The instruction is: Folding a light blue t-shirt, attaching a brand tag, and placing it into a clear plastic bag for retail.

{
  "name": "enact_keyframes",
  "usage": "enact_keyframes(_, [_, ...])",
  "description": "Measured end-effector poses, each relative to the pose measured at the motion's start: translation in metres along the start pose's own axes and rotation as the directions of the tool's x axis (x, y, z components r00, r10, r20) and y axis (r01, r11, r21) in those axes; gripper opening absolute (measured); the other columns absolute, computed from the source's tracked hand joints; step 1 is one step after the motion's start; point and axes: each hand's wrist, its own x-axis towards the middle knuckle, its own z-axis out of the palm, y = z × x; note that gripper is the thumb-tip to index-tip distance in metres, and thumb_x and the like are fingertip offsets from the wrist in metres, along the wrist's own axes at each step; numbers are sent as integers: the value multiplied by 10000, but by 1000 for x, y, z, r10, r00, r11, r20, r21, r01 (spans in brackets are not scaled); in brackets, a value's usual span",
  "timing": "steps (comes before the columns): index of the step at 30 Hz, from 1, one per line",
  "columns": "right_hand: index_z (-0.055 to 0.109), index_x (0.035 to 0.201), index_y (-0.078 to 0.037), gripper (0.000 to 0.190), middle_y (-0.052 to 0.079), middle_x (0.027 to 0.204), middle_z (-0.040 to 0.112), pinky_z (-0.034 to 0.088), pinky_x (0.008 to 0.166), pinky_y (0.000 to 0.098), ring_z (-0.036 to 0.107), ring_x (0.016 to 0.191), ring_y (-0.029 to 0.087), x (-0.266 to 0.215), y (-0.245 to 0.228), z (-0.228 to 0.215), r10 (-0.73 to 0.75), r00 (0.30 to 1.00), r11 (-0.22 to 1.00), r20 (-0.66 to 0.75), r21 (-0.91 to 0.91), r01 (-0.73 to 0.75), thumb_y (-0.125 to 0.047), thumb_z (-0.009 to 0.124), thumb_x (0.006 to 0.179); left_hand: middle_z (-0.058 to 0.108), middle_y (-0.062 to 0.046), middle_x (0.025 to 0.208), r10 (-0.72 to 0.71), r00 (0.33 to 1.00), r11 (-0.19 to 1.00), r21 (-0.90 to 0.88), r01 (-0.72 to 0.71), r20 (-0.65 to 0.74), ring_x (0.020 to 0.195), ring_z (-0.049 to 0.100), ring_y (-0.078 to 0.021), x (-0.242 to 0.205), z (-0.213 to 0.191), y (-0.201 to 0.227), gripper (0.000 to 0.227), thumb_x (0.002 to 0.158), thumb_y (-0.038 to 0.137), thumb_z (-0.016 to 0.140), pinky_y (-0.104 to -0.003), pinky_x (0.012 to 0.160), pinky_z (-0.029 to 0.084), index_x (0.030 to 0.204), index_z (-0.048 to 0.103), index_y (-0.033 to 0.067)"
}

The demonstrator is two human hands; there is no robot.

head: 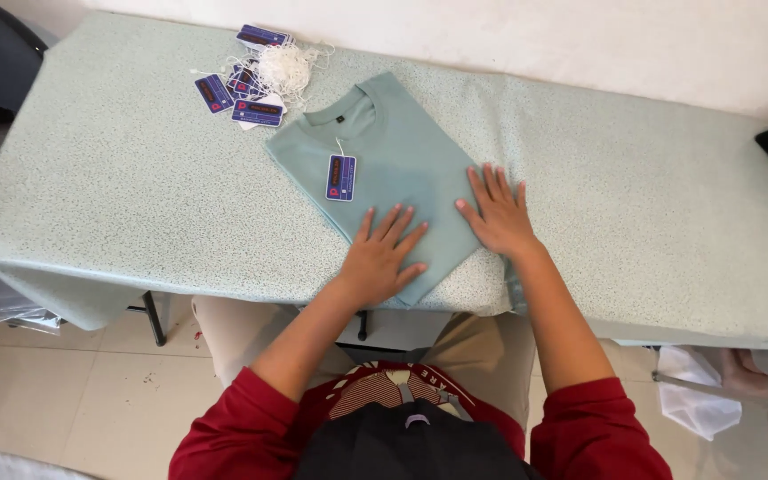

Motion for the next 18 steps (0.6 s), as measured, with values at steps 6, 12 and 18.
enact_keyframes(6, [187, 1656, -157, 698, 189, 1700, 162, 25, 1234, 641, 127, 1565, 378, 9, -47, 1, -292, 956, 956, 39, 24, 291, -532, 323, 1084, 253, -150, 1672, 7, 983, 997, -72, 6, 184, 1567, 144, -342, 0, -30, 7, 685, 1038, 617, 301, -623, 1236, -12, 1617, 279, 252])
enact_keyframes(12, [270, 1627, -88, 803, 208, 1685, 227, -41, 1226, 641, 126, 1577, 338, 84, -16, 11, -56, 998, 996, 23, -71, 58, -654, 312, 1059, 590, -149, 1450, 175, 909, 868, -494, 39, 378, 1391, 508, -367, 31, -75, -36, 482, 980, 433, 579, -678, 1206, 176, 1376, 627, 163])
enact_keyframes(18, [366, 1581, -56, 570, 220, 1640, 336, 149, 1214, 656, 260, 1541, 366, 127, -87, 8, -346, 937, 937, -41, 36, 347, -348, 406, 1093, 693, 19, 1196, -203, 977, 938, -273, 213, 66, 1202, 640, -239, 127, -39, -166, 273, 1014, 432, 528, -484, 1072, 455, 1202, 651, 277])
